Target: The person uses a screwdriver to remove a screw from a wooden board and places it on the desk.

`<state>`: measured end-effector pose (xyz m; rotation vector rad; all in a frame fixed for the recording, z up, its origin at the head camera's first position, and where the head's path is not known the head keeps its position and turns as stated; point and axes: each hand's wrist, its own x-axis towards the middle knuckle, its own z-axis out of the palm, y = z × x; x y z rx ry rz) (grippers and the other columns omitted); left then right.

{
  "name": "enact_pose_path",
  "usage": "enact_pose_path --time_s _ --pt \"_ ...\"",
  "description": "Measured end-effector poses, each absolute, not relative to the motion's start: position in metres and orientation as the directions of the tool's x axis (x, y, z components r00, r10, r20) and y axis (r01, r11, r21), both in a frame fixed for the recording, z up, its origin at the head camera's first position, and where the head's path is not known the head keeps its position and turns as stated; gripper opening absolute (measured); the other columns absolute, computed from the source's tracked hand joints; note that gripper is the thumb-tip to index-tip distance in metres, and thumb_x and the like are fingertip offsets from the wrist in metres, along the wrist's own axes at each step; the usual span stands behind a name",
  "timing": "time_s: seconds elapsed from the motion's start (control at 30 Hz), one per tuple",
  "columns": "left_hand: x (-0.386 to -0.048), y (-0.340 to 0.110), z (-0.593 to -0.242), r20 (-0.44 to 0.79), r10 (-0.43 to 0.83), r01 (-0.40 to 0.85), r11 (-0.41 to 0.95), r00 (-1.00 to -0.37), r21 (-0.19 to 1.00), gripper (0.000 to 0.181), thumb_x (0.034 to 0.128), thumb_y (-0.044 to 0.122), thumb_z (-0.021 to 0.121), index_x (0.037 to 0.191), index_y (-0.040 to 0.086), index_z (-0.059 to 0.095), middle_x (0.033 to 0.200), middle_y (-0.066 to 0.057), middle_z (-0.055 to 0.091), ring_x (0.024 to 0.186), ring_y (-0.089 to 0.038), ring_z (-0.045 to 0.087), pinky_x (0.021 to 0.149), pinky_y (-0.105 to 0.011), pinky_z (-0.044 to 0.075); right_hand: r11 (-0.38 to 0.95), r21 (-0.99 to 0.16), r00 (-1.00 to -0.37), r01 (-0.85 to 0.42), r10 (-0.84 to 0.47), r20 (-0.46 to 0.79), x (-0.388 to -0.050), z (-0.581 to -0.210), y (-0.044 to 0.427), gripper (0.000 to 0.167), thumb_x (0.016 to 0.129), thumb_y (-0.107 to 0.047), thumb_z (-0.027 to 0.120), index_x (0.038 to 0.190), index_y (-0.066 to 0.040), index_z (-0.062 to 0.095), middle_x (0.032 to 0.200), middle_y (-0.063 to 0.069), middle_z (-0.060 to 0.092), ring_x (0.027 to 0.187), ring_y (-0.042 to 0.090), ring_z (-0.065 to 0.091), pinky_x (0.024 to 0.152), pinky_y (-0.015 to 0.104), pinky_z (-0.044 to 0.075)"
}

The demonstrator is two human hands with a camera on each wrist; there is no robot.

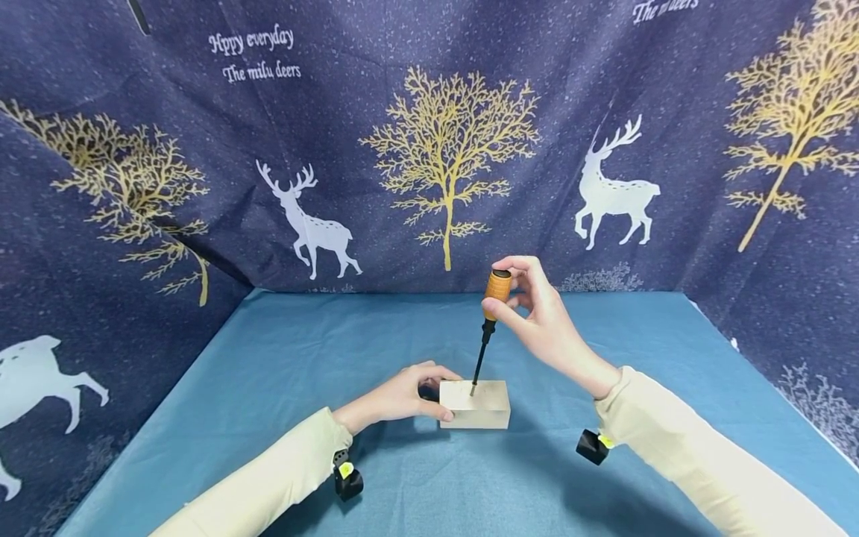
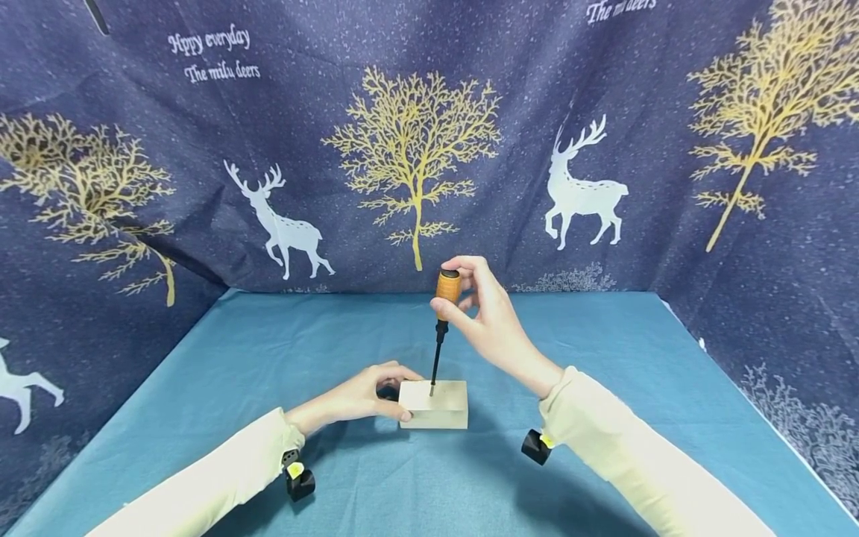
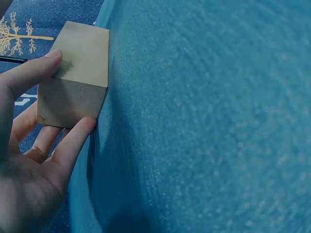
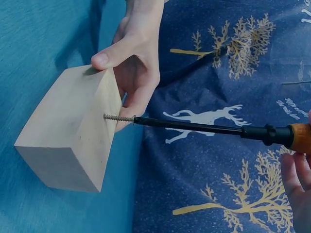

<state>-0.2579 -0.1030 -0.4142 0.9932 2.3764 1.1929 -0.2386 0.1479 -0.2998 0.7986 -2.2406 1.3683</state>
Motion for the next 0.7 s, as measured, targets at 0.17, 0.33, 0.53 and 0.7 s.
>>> enact_pose_path --time_s 0.17,0.33,0.53,0.7 --pt "-0.2581 -0.1037 -0.4149 0.039 0.699 0.453 0.418 -0.714 0.787 0.051 0.0832 0.029 0.08 0.131 0.024 0.064 0.118 -0.002 0.061 0.104 -0.01 0.059 0.098 -0.035 0.047 0.333 -0.654 -0.734 -0.679 -0.288 0.615 -0.2395 -0.2985 0.1476 0.046 0.096 -0.009 0.064 0.137 -0.012 0.045 0.128 0.008 0.057 0.102 0.004 0.06 0.08 0.02 0.054" --pt "-0.2581 -0.1044 -0.4164 0.036 0.701 0.453 0.42 -0.712 0.786 0.051 0.0839 0.028 0.08 0.132 0.024 0.063 0.117 -0.002 0.061 0.104 -0.01 0.06 0.098 -0.036 0.047 0.294 -0.651 -0.713 -0.7 -0.331 0.618 -0.2392 -0.2994 0.1492 0.045 0.1 -0.009 0.056 0.143 -0.016 0.044 0.131 0.011 0.061 0.111 0.013 0.063 0.087 0.022 0.054" --pt "-0.2575 -0.1035 -0.4163 0.034 0.694 0.448 0.425 -0.719 0.787 0.051 0.0835 0.028 0.08 0.132 0.024 0.063 0.117 -0.002 0.061 0.105 -0.011 0.059 0.097 -0.036 0.047 0.209 -0.712 -0.734 -0.67 -0.331 0.593 -0.2391 -0.3019 0.1498 0.043 0.102 -0.007 0.048 0.143 -0.011 0.035 0.13 0.016 0.06 0.112 0.011 0.063 0.091 0.021 0.051" --pt "-0.2572 -0.1028 -0.4169 0.045 0.689 0.449 0.42 -0.724 0.788 0.051 0.0829 0.028 0.081 0.131 0.024 0.064 0.117 -0.003 0.061 0.104 -0.012 0.06 0.097 -0.036 0.048 0.276 -0.696 -0.748 -0.663 -0.269 0.607 -0.2399 -0.3019 0.1491 0.04 0.099 -0.008 0.058 0.133 -0.007 0.039 0.124 0.009 0.056 0.099 0.005 0.059 0.08 0.018 0.05"
